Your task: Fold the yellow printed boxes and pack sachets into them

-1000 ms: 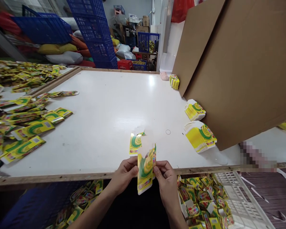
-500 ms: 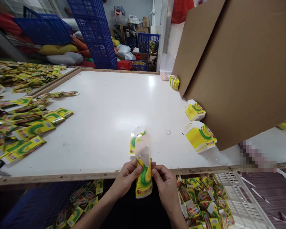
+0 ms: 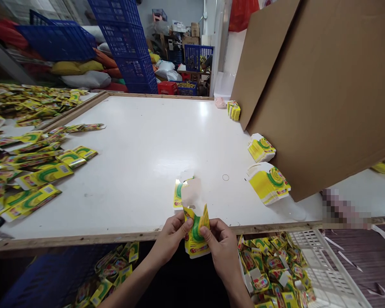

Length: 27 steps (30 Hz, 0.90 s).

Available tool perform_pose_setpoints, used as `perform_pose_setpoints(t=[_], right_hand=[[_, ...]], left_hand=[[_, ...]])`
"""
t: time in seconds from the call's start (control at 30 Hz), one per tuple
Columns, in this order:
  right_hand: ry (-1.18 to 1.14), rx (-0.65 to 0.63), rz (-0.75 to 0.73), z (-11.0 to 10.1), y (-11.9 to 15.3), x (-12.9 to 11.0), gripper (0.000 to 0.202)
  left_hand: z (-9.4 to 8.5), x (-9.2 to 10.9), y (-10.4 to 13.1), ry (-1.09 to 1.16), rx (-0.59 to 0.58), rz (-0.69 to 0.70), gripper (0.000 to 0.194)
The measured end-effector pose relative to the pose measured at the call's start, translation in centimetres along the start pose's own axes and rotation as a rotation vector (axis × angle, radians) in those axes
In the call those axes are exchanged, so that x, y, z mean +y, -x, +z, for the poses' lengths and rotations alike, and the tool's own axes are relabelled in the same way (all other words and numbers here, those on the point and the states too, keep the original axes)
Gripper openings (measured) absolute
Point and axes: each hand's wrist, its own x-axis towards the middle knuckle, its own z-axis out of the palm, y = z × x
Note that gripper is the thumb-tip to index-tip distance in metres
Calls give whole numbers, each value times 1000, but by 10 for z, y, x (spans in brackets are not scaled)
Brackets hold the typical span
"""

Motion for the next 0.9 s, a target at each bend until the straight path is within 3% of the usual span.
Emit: perform_pose_setpoints(t=[0.13,0.23,0.33,0.43,0.57,0.73,0.8,0.9], right_hand=[[164,1,-43,-3,-4,4,26],[402,94,-187,-4,-5,5,31],[637,97,-394,-5,-6,3,29],[798,29,-472,-6,-9,-1,26],[767,-36,-427,-11,-12,-5,23],[667,-128,-327,-13,-10,-10,18],[645,-110,-326,-10,-10,-10,18],[627,-19,-358,-5,-10,-5,15]], left_hand=[[-2,-1,-1,61,-27,-1,36],[-3,-1,0,43,-46,3,37],[-1,1,0,-129,-43,21,34],[1,3,2,-354,-44,57,34],[0,5,3,-480,-122,58,27],[-9,6,2,-369,-351,-6,25],[-9,5,2,-299,-326,2,31],[-6,2,3,-234,-186,47,37]])
